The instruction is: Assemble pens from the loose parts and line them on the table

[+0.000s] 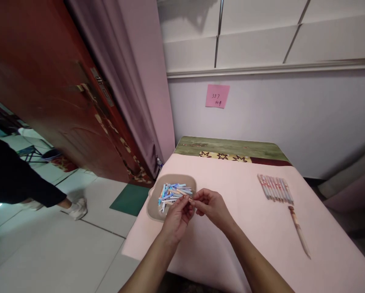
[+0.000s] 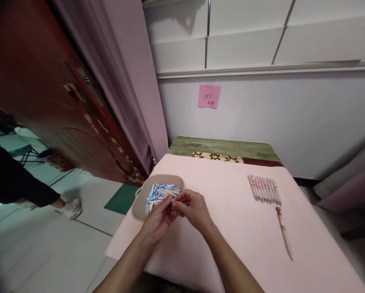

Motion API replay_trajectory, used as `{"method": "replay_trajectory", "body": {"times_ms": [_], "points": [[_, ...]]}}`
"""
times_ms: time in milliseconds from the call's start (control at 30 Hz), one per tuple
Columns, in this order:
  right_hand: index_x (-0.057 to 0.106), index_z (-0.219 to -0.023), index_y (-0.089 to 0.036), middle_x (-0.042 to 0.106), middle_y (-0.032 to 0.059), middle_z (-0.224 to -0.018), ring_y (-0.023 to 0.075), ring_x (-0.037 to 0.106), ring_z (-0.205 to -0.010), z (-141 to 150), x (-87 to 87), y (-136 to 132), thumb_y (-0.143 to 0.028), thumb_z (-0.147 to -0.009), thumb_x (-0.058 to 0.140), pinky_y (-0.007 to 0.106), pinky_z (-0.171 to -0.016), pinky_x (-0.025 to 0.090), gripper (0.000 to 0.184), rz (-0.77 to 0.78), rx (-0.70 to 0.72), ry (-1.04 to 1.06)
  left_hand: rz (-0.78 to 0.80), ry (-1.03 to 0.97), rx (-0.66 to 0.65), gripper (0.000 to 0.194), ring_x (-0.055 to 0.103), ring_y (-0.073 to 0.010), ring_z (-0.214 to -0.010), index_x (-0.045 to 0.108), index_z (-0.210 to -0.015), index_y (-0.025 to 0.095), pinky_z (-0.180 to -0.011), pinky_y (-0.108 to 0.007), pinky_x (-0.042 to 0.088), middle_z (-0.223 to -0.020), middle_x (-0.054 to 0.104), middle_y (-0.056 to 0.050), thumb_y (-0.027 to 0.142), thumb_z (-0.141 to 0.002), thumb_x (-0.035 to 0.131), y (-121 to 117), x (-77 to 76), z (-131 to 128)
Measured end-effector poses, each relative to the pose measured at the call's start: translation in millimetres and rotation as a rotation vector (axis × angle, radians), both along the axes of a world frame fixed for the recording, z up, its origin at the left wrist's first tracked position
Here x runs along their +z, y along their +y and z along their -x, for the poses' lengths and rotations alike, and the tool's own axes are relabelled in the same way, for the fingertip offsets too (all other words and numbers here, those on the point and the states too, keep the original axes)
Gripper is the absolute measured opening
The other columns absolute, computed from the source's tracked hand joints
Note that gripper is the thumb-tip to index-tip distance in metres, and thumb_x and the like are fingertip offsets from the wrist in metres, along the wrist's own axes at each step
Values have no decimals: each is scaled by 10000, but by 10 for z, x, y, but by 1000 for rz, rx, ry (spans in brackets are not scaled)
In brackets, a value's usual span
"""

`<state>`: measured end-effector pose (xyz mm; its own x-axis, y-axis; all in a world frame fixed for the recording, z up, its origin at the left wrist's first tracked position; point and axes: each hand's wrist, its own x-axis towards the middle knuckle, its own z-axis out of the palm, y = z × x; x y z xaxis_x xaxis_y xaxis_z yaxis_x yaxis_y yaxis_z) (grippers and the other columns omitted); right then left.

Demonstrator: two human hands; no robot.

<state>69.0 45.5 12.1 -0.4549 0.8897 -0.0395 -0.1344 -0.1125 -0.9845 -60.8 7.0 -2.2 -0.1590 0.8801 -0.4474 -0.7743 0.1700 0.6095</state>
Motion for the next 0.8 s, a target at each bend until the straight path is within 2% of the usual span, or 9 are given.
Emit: {"method": "replay_trajectory", "body": {"times_ms": [200,400,500,600,700,800], "points": [[568,-680,-164,558,-60,-506,63,457,-404,-13,-127,80,-470,-603,807,177,-381,344,397,71,-63,-35,120,-127,-2,24,583,-72,-507,618,-825,97,-433,-142,460,-644,646,-28,75,-821,625,13,38,-23],[629,-801,-137,630,-23,-589,74,527,-470,-65,-52,121,-476,-646,778,182,-449,400,401,133,106,12,134,-152,-47,43,562,-64,-480,615,-817,87,-417,-140,458,-623,626,-27,62,-842,591,55,52,-42],[626,-802,-139,627,-22,-602,76,525,-468,-65,5,145,-485,-647,772,186,-449,400,406,130,55,3,128,-194,-63,48,567,-65,-491,614,-834,93,-413,-139,461,-656,630,-34,69,-852,578,99,99,-26],[613,-835,-150,617,-17,-645,89,540,-482,-168,-4,201,-532,-721,690,199,-457,408,405,92,-57,-21,103,-250,-57,98,565,-61,-499,603,-823,86,-414,-131,465,-683,621,-44,102,-890,532,162,176,75],[603,-819,-164,614,-6,-649,118,568,-505,-416,-118,264,-544,-786,603,222,-487,419,382,-13,-218,-237,70,-294,52,191,538,-41,-473,584,-788,92,-412,-111,461,-663,594,-29,136,-932,466,222,236,269],[609,-717,-185,616,-1,-606,149,595,-556,-661,-300,257,-474,-823,572,240,-546,400,310,-206,-303,-711,127,-274,119,228,523,-35,-447,583,-780,85,-407,-102,460,-639,589,-30,123,-944,428,260,253,486]]}}
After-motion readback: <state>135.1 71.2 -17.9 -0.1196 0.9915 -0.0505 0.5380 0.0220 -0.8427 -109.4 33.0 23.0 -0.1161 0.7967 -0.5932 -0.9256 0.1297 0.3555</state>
